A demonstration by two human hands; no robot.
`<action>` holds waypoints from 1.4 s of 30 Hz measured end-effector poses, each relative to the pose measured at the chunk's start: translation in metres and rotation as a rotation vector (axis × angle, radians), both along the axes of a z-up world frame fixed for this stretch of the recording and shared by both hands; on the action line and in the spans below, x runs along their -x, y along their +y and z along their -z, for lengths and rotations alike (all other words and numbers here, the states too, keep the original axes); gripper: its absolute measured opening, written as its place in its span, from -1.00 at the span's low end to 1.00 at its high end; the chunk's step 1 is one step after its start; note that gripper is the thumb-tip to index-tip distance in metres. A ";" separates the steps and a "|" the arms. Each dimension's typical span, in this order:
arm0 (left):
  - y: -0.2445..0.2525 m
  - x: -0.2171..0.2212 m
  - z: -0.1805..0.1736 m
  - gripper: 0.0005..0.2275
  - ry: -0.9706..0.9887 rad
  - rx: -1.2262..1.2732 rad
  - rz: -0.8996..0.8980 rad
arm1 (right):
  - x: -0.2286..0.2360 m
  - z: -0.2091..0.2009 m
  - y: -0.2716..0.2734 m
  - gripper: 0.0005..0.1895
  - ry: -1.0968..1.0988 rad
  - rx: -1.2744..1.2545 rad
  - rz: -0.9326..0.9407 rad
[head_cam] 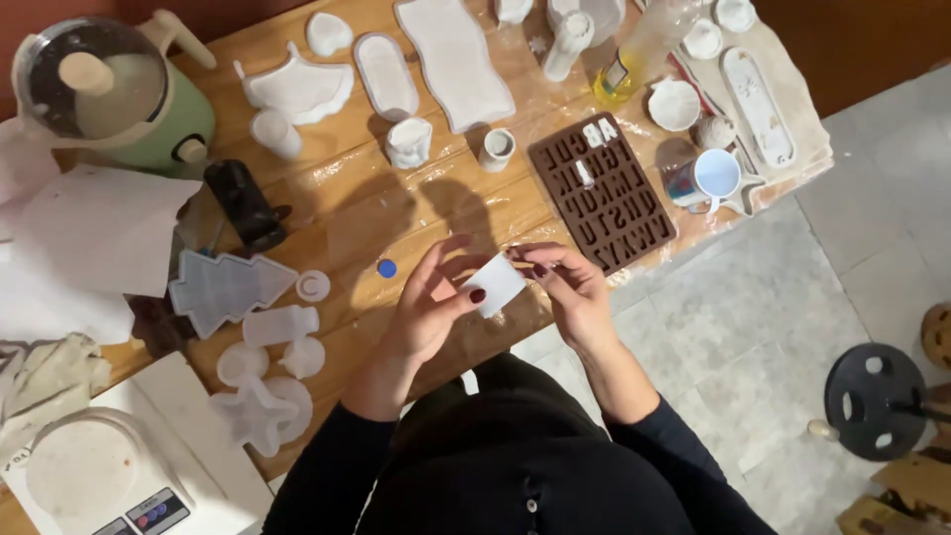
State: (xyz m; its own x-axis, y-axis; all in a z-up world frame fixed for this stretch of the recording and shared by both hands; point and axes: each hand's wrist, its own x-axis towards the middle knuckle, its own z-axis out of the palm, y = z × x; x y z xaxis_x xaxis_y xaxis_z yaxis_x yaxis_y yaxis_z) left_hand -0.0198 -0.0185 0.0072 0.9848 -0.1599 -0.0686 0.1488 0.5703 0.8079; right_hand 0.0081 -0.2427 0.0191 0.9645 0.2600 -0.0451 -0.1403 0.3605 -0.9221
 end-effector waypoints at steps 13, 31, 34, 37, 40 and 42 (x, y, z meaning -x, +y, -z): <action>-0.006 0.018 -0.013 -0.56 0.253 0.593 0.208 | 0.040 -0.054 0.010 -0.82 -0.240 0.164 0.031; -0.010 0.022 -0.055 -0.55 0.232 0.519 0.137 | 0.054 -0.068 0.012 -0.80 -0.309 0.258 0.121; -0.013 0.026 -0.080 -0.45 -0.141 0.027 -0.116 | 0.051 -0.056 0.005 -0.83 -0.242 0.213 0.168; -0.016 0.030 -0.091 -0.34 -0.450 -0.463 -0.388 | 0.049 -0.049 0.002 -0.84 -0.092 0.059 0.157; -0.014 0.027 -0.091 -0.34 -0.699 -0.826 -0.526 | 0.045 -0.054 0.011 -0.85 -0.007 -0.001 0.158; -0.016 0.026 -0.085 -0.35 -0.841 -1.017 -0.546 | 0.044 -0.059 0.018 -0.87 -0.009 0.031 0.192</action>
